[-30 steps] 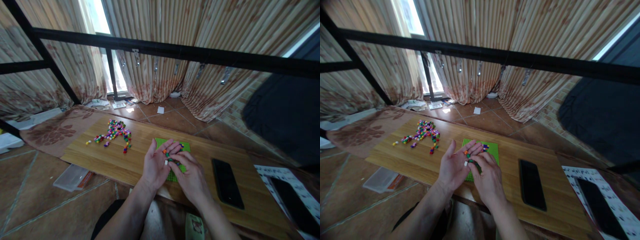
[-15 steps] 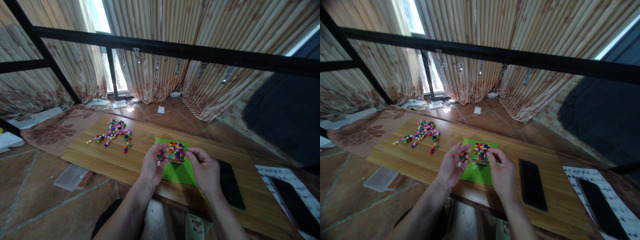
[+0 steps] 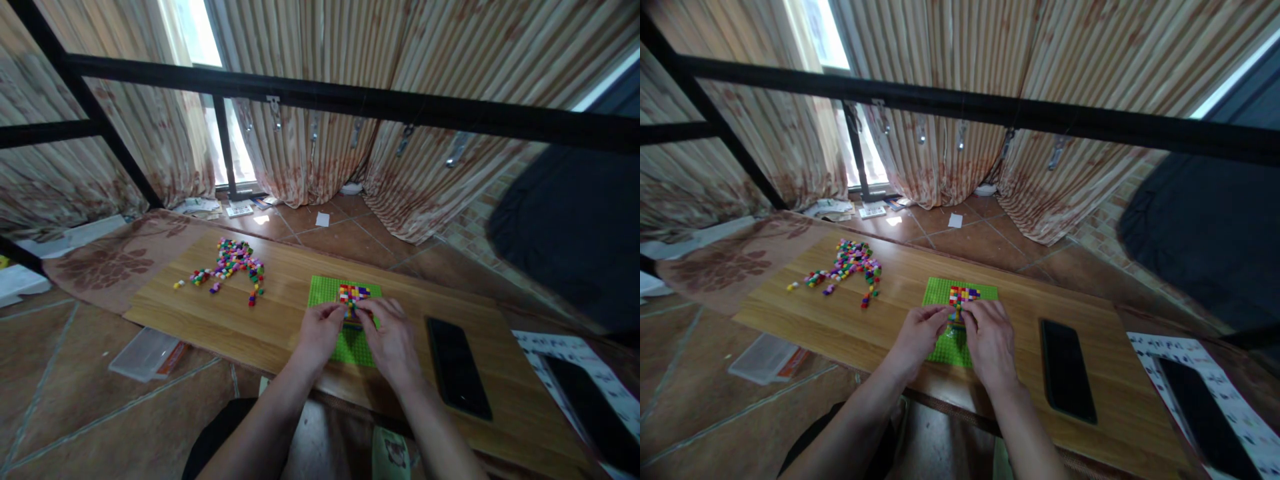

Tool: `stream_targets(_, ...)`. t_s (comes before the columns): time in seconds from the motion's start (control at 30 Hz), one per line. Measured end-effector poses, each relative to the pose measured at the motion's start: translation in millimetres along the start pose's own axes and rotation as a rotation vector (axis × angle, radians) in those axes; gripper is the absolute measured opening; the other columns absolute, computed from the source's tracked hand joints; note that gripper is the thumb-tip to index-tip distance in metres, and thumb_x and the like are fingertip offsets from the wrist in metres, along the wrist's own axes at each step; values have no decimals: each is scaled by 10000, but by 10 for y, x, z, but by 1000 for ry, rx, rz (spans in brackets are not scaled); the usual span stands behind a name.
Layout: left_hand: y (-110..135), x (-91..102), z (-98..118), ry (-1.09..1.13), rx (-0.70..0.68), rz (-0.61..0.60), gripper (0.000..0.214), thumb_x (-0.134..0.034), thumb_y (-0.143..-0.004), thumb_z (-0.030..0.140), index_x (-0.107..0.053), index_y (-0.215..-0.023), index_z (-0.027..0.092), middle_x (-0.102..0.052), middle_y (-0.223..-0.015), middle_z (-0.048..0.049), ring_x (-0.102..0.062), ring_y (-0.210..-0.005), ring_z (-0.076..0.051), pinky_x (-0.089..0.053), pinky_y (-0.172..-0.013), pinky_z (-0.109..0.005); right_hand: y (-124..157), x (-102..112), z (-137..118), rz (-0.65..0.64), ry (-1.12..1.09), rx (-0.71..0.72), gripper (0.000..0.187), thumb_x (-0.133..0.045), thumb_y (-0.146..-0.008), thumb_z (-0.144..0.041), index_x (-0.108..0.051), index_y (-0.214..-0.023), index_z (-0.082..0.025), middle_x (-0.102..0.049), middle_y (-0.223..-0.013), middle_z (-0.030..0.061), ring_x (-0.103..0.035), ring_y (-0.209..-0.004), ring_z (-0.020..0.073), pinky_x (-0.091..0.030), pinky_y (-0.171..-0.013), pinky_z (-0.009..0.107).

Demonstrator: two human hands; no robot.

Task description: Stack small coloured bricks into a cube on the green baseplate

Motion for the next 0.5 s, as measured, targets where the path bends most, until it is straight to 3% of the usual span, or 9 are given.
stream_targets(0.23,-16,-2,-55,-117,-96,-29,247,-540,-779,330,-665,-643,165,-514,-537,16,-470,-593,-125,-333,-553,-229,23,-69,-13,18,55,35,169,-530,-879,-188,-692,-901,-234,-656,-961,59,-536,-913,237,-462,-803,384)
stream_targets(0.5,-51,-20,-111,-167,-140,-81,276,-493,-814,307,-619,-610,170,-517,-571,19,-476,-617,-124,-342,-585,-229,46,-120,-67,69,107,-27,169,-552,-843,-157,-706,-899,-198,-649,-936,75,-534,-907,245,-465,-810,396)
Point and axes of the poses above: each hand's wrist, its own y-axis away from the middle knuckle, its own x-axis out of the back of the hand, z = x × y, the point moved 1 cm from there along -y, towards the middle knuckle
